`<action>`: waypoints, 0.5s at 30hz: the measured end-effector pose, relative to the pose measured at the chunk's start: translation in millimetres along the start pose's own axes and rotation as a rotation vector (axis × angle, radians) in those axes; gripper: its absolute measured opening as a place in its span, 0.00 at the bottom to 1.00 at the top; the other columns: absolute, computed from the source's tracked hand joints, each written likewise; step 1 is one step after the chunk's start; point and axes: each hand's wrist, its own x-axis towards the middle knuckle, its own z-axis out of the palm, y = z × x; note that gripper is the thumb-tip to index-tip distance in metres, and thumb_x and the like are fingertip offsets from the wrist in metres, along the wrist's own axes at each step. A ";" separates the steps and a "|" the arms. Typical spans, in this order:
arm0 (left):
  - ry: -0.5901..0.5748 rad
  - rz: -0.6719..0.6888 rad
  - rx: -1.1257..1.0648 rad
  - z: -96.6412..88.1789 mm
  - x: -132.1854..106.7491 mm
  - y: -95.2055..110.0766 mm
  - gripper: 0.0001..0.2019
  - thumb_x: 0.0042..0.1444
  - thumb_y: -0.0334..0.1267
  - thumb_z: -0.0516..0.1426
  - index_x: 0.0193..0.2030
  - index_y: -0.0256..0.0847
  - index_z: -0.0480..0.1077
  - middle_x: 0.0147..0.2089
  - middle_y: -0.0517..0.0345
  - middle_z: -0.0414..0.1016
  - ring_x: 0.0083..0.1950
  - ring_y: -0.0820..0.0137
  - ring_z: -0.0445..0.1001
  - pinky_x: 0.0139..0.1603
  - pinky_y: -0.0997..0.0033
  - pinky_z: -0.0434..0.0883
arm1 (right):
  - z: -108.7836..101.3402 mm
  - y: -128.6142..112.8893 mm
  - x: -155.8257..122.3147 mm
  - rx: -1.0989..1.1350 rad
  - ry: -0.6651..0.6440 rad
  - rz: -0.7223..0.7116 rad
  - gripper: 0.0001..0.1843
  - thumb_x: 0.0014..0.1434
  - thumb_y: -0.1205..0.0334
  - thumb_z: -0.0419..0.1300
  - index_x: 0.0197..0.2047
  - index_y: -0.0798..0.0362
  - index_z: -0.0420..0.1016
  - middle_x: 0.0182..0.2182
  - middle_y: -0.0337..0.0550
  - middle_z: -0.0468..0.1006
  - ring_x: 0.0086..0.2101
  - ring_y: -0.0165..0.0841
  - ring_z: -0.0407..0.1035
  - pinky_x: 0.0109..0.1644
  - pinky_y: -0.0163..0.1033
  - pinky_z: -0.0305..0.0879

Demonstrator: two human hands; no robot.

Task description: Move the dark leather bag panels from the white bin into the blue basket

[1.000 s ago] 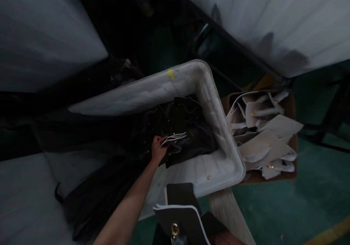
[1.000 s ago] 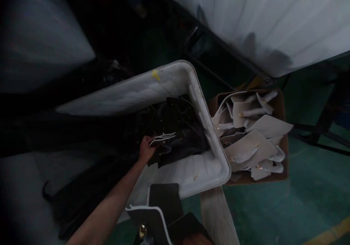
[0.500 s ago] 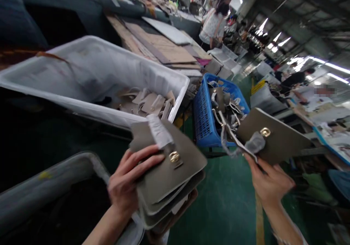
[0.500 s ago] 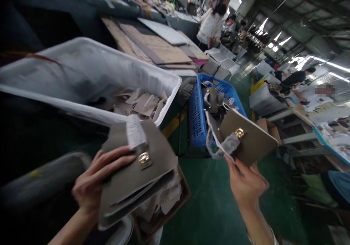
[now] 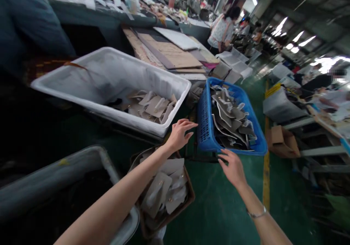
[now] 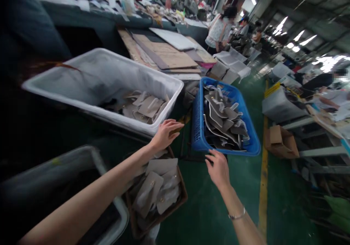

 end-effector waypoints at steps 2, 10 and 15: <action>-0.043 -0.172 0.047 -18.2 -102.9 -52.9 0.19 0.59 0.30 0.56 0.55 0.50 0.74 0.55 0.55 0.76 0.61 0.60 0.65 0.61 0.52 0.63 | 28.5 -27.4 -53.1 0.098 -0.033 -0.066 0.12 0.64 0.60 0.58 0.44 0.51 0.82 0.52 0.48 0.77 0.55 0.42 0.68 0.61 0.52 0.64; -0.293 -1.085 0.225 -134.7 -549.4 -237.4 0.11 0.60 0.35 0.60 0.49 0.38 0.75 0.48 0.51 0.78 0.51 0.63 0.75 0.57 0.54 0.70 | 176.7 -214.3 -218.0 0.363 -0.469 -0.363 0.16 0.65 0.51 0.56 0.44 0.47 0.83 0.45 0.45 0.82 0.44 0.40 0.78 0.46 0.44 0.79; -0.427 -1.341 0.363 -175.2 -725.0 -384.9 0.17 0.62 0.42 0.59 0.55 0.37 0.70 0.57 0.47 0.72 0.56 0.60 0.73 0.58 0.50 0.70 | 284.7 -388.2 -278.0 0.580 -0.634 -0.354 0.14 0.66 0.57 0.55 0.44 0.49 0.83 0.41 0.45 0.83 0.41 0.36 0.79 0.45 0.36 0.78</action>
